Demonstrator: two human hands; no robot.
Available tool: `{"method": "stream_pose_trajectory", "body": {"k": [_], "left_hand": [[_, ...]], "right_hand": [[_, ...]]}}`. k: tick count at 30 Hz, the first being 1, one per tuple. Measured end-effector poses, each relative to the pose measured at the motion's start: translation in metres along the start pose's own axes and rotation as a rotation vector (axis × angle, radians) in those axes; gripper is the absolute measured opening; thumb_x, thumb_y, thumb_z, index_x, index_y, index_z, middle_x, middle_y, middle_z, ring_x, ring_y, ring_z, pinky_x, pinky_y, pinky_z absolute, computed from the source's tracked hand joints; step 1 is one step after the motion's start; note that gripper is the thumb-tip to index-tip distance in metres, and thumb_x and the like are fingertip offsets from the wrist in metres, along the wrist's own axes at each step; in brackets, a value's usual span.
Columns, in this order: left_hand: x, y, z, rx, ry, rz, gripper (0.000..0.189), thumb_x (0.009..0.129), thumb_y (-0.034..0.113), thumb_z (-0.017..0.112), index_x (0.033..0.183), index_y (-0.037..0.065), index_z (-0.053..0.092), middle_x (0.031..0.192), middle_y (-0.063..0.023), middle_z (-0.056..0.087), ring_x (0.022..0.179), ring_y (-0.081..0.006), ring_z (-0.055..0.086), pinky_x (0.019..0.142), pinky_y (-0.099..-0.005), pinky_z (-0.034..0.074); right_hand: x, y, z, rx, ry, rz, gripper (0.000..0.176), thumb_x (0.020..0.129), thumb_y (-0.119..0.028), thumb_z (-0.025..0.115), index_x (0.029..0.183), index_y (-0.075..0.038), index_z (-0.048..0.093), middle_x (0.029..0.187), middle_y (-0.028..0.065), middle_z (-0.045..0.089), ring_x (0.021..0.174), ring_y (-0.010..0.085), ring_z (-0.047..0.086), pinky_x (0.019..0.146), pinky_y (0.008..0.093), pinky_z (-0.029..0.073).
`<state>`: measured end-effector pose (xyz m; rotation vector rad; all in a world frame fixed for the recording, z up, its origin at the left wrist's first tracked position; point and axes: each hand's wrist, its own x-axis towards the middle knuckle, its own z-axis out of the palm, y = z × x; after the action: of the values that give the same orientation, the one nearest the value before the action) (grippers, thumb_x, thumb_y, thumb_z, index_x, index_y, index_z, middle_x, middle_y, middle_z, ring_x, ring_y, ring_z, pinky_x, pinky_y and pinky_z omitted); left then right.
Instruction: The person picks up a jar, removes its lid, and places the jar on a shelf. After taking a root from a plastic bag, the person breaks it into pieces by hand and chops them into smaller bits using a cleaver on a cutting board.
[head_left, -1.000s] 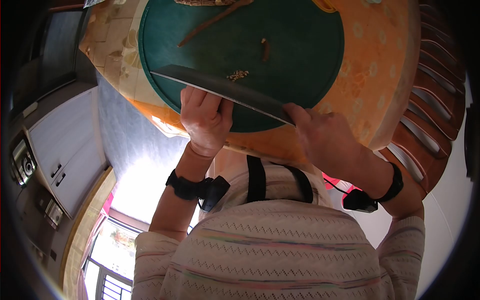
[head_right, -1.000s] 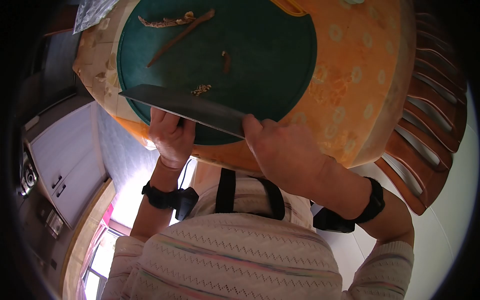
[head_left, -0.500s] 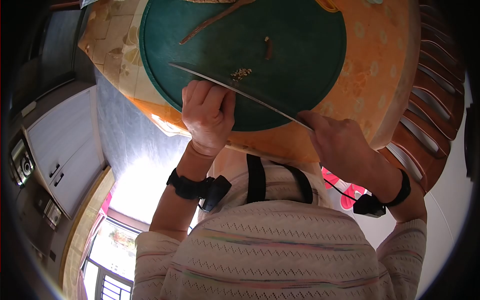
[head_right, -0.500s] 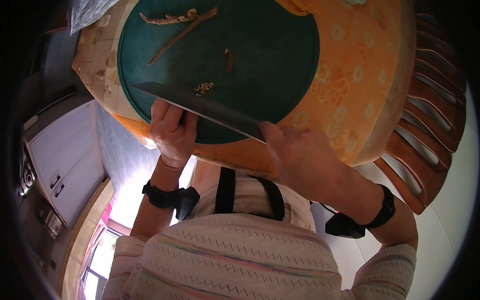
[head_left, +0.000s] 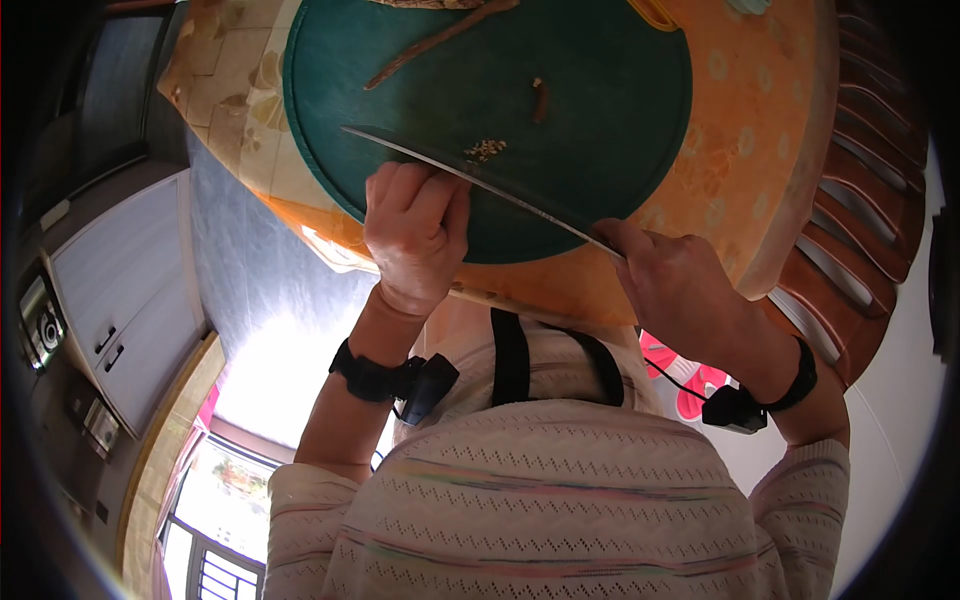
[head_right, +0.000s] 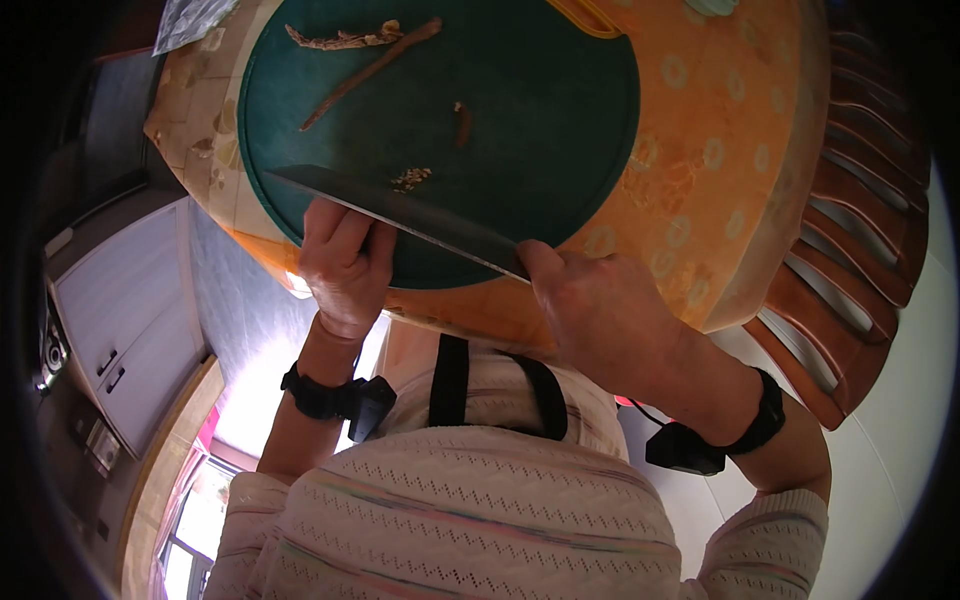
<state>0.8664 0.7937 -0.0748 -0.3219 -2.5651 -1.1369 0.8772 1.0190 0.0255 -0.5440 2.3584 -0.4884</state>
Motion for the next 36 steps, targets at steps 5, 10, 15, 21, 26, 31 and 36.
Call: {"method": "stream_pose_trajectory", "body": {"k": [5,10,15,21,26,31,36], "left_hand": [[0.004,0.001,0.004,0.013,-0.021,0.009,0.021,0.062,-0.007,0.069,0.08,0.005,0.067,0.078,-0.0043,0.06,0.073,-0.0243,0.056,0.069,-0.0334,0.043],[0.003,-0.001,0.005,0.005,0.007,0.021,0.02,0.064,-0.006,0.069,0.08,0.005,0.067,0.078,-0.004,0.062,0.073,-0.0232,0.056,0.069,-0.0328,0.042],[0.002,-0.001,0.007,-0.004,0.003,0.011,0.02,0.065,-0.005,0.069,0.081,0.006,0.068,0.078,-0.0043,0.062,0.074,-0.0231,0.057,0.069,-0.0326,0.042],[0.001,-0.003,0.008,-0.004,0.008,0.02,0.021,0.063,-0.004,0.07,0.082,0.005,0.068,0.082,-0.0049,0.062,0.077,-0.0243,0.057,0.07,-0.0331,0.042],[0.001,-0.002,0.006,-0.015,0.0,0.02,0.023,0.062,-0.003,0.07,0.083,0.005,0.068,0.083,-0.0053,0.062,0.077,-0.0248,0.057,0.068,-0.0333,0.04],[0.0,-0.004,0.006,-0.008,-0.014,0.038,0.024,0.062,-0.003,0.071,0.085,0.004,0.068,0.083,-0.0052,0.062,0.077,-0.0243,0.057,0.067,-0.0331,0.039],[0.002,-0.002,0.006,-0.006,0.003,0.039,0.022,0.062,-0.004,0.07,0.082,0.006,0.067,0.08,-0.0046,0.061,0.075,-0.0235,0.056,0.067,-0.0328,0.04]], "right_hand": [[0.009,0.004,0.005,0.024,-0.018,0.052,0.024,0.086,-0.004,0.054,0.11,0.0,0.055,0.072,0.0138,0.062,0.06,0.0291,0.062,0.052,0.0367,0.049],[0.006,0.007,0.003,0.081,0.034,0.032,0.023,0.088,-0.004,0.053,0.11,0.0,0.055,0.072,0.0143,0.062,0.059,0.0299,0.062,0.052,0.0369,0.049],[0.002,0.012,0.001,0.095,-0.001,0.038,0.023,0.089,-0.005,0.053,0.112,-0.001,0.054,0.072,0.0145,0.062,0.06,0.03,0.062,0.051,0.0366,0.048],[-0.004,0.008,-0.001,0.026,0.008,0.021,0.025,0.087,-0.004,0.053,0.111,-0.001,0.053,0.073,0.0132,0.062,0.063,0.0291,0.062,0.052,0.036,0.048],[-0.002,0.003,0.004,-0.057,0.018,0.017,0.03,0.082,-0.002,0.054,0.112,0.0,0.052,0.077,0.0123,0.062,0.062,0.0276,0.063,0.052,0.0356,0.048],[0.011,0.0,0.01,-0.063,0.0,0.016,0.031,0.082,-0.002,0.054,0.113,0.0,0.051,0.074,0.0123,0.061,0.062,0.0277,0.063,0.05,0.0351,0.048],[0.013,0.0,0.004,-0.069,0.017,0.013,0.029,0.084,-0.003,0.054,0.113,-0.001,0.053,0.071,0.0122,0.061,0.06,0.0291,0.062,0.051,0.0356,0.048]]}}
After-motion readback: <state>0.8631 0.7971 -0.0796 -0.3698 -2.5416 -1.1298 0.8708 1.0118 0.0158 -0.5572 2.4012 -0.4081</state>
